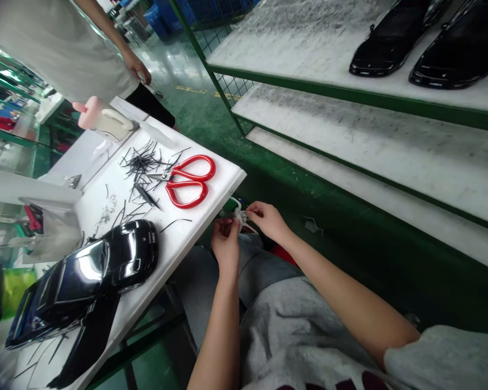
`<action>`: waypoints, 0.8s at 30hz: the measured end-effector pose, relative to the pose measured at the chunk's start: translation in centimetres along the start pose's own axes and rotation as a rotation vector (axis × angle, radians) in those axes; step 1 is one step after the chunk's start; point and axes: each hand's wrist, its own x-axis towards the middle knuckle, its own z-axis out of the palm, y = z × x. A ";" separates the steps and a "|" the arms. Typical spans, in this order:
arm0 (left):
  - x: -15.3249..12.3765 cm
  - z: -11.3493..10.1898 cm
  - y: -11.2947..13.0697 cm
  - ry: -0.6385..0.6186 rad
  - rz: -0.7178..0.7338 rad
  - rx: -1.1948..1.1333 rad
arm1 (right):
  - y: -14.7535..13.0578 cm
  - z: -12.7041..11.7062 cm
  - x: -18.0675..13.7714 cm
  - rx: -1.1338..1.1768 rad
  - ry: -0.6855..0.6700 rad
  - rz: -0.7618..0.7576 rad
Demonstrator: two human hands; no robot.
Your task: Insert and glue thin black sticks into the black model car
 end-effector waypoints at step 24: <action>1.9 -1.7 -0.6 -0.111 0.571 0.588 | -1.0 0.3 4.0 -0.286 0.058 -0.297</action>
